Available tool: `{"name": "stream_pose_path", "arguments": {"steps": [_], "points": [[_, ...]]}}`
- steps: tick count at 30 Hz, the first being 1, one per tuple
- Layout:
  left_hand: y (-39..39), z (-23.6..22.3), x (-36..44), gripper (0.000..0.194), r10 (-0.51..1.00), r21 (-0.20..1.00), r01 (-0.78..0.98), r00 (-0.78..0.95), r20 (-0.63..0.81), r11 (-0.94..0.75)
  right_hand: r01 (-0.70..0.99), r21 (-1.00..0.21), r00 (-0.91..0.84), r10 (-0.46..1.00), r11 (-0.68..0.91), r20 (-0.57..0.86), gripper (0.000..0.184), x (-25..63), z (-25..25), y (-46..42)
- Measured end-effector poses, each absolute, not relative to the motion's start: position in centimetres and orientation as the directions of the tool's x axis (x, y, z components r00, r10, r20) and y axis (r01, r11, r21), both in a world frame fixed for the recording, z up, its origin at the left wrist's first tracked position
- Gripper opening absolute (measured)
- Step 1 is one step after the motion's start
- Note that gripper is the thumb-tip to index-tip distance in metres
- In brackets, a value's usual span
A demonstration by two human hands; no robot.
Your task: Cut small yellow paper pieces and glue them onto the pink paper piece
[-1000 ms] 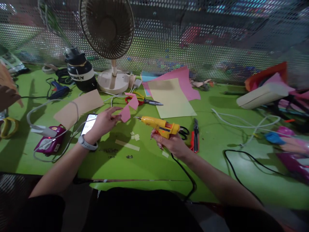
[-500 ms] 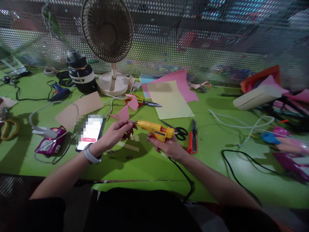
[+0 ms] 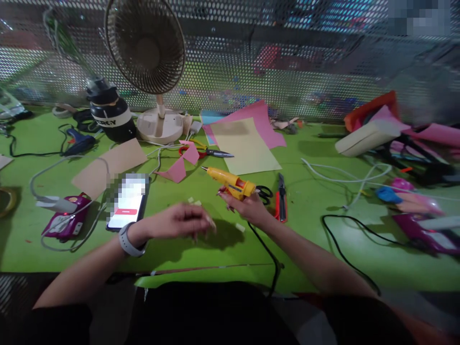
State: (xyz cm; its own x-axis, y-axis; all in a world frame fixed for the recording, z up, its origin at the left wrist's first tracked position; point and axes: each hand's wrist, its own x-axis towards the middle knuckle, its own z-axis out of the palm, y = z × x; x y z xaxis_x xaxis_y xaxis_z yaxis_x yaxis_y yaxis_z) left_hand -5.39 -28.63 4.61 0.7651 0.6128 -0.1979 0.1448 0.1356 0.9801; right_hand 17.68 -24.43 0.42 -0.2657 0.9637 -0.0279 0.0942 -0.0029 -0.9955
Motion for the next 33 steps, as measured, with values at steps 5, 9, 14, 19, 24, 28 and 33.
{"name": "stream_pose_path", "arguments": {"steps": [5, 9, 14, 19, 24, 28, 33], "points": [[-30.6, 5.9, -4.6, 0.033, 0.341, 0.968, 0.224, 0.924, -0.173, -0.115, 0.123, -0.992, -0.239, 0.971, 0.015, -0.015, 0.038, 17.9, -0.3, -23.8], [-30.0, 4.9, -4.6, 0.042, 0.649, 0.970, 0.233, 0.749, -0.131, -0.074, 0.152, -0.983, -0.214, 0.974, 0.106, 0.072, 0.040, 18.1, -0.9, -24.0], [-27.9, 3.6, -5.3, 0.033, 0.933, 0.973, 0.166, 0.345, 0.097, -0.163, 0.244, -0.938, -0.265, 0.947, 0.248, 0.181, 0.029, 18.4, -1.7, -24.1], [-26.6, 4.7, -7.0, 0.036, 0.970, 0.971, 0.171, 0.207, 0.129, -0.165, 0.185, -0.958, -0.304, 0.940, 0.218, 0.155, 0.026, 18.2, -1.6, -24.4], [-26.0, 4.7, -7.7, 0.058, 0.952, 0.995, -0.079, 0.303, -0.039, 0.066, 0.186, -0.964, -0.283, 0.950, 0.191, 0.134, 0.031, 18.4, -1.0, -24.1], [-26.0, 3.8, -6.7, 0.083, 0.854, 0.931, -0.188, 0.484, -0.189, 0.313, 0.484, -0.797, -0.301, 0.924, 0.362, 0.236, 0.028, 19.9, -0.5, -22.5], [-25.9, 3.9, -5.8, 0.094, 0.751, 0.848, -0.216, 0.600, -0.275, 0.484, 0.814, -0.423, -0.425, 0.905, 0.399, 0.036, 0.033, 21.0, -0.4, -21.1]]}}
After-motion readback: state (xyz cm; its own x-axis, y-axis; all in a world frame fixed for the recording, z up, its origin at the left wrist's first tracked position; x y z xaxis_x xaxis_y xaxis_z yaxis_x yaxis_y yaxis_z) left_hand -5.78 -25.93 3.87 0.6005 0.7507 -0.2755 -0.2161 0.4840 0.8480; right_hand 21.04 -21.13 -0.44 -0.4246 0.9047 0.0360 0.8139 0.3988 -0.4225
